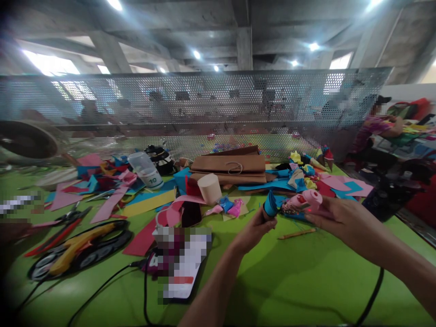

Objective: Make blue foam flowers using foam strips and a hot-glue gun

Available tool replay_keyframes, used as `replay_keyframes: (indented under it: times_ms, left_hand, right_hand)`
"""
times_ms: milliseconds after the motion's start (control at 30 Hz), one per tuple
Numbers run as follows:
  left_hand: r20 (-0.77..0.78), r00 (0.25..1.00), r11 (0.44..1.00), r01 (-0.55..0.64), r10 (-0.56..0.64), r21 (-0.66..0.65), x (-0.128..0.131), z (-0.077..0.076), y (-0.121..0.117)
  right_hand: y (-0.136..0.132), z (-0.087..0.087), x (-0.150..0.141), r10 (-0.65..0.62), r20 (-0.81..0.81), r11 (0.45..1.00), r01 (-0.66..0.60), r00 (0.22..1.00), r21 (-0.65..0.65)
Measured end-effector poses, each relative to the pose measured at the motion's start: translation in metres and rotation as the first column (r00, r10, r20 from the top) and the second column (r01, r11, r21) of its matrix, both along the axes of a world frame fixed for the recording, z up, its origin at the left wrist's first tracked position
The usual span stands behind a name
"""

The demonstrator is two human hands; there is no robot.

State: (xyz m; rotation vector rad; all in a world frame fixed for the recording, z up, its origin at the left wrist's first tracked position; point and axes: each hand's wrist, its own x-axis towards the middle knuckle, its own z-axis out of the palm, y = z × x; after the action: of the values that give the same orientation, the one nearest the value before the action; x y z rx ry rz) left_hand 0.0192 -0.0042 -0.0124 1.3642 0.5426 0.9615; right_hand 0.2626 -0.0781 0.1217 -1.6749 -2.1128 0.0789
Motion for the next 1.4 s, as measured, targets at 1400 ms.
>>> replay_keyframes:
  times_ms: [1400]
  left_hand:
    - [0.044,0.999,0.999,0.014,-0.013,-0.034,-0.001,0.007,-0.003]
  right_hand:
    - [0.003,-0.021,0.004,-0.046,-0.016,0.991,0.044,0.999,-0.129]
